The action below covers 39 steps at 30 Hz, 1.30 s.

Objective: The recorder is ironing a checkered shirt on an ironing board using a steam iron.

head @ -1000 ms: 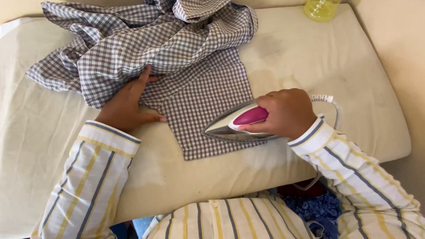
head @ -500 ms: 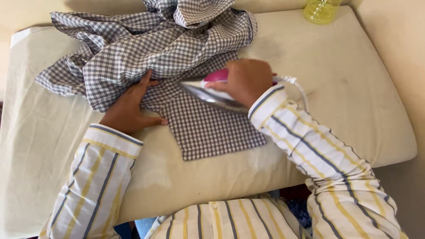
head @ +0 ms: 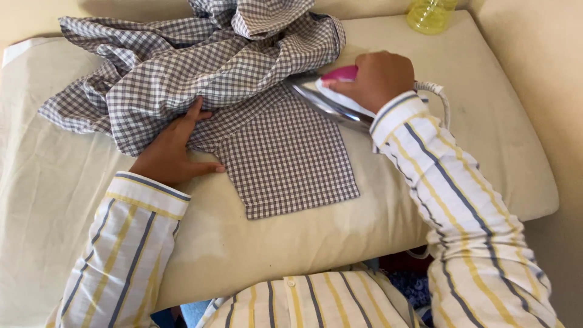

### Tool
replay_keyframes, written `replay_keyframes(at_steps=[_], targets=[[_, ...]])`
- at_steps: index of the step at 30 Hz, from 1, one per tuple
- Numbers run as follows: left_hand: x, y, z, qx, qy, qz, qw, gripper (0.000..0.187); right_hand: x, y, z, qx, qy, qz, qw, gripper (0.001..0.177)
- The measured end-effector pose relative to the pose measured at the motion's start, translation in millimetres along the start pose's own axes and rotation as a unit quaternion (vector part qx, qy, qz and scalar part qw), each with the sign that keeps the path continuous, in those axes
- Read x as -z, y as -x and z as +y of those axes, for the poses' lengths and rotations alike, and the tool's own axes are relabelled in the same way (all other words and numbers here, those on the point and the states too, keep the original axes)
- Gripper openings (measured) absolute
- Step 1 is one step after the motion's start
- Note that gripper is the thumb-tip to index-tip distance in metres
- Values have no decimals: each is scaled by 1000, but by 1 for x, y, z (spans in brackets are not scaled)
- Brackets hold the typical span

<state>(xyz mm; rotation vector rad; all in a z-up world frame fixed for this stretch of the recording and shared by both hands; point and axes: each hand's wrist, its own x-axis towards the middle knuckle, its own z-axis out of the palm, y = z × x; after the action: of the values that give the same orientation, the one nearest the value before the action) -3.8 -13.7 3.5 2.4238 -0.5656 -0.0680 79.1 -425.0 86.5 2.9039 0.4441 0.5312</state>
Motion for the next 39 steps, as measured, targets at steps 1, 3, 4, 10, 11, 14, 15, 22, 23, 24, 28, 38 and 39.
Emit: replay_keyframes(at_steps=[1,3,4,10,11,14,15,22,23,24,28,38,39], targets=[[1,-1,2,1,0,2,1000,142,7,2,0,2,0,1,1000,72],[2,-1,5,18,5,-12,1000,142,18,10,0,14,-5,-59,998,78],[3,-1,6,18,5,-11,1000,142,18,11,1,14,-5,-59,998,78],[3,-2,5,23,2,-17,1000,140,1,-5,11,24,13,-47,999,78],[2,-2,5,20,1,-16,1000,141,-5,-9,12,5,17,-26,999,78],[2,-2,4,12,-2,-11,1000,141,-10,-18,14,-16,16,-7,1000,79],[2,-1,3,7,-4,-9,1000,140,-10,-20,15,-20,10,-12,1000,79],[4,-2,5,26,18,-17,999,141,14,-1,19,167,-39,-70,983,70],[4,-2,4,14,18,-14,1000,141,19,3,17,199,-63,-79,975,67],[4,-2,3,3,17,-10,1000,140,25,6,14,231,-86,-87,965,64],[3,-1,-1,-16,25,-3,1000,140,16,4,4,222,-83,-55,970,60],[4,0,5,-5,26,0,1000,140,10,-14,-30,171,-41,21,984,72],[4,0,6,-8,25,1,1000,141,11,-14,-34,188,-47,23,981,73]])
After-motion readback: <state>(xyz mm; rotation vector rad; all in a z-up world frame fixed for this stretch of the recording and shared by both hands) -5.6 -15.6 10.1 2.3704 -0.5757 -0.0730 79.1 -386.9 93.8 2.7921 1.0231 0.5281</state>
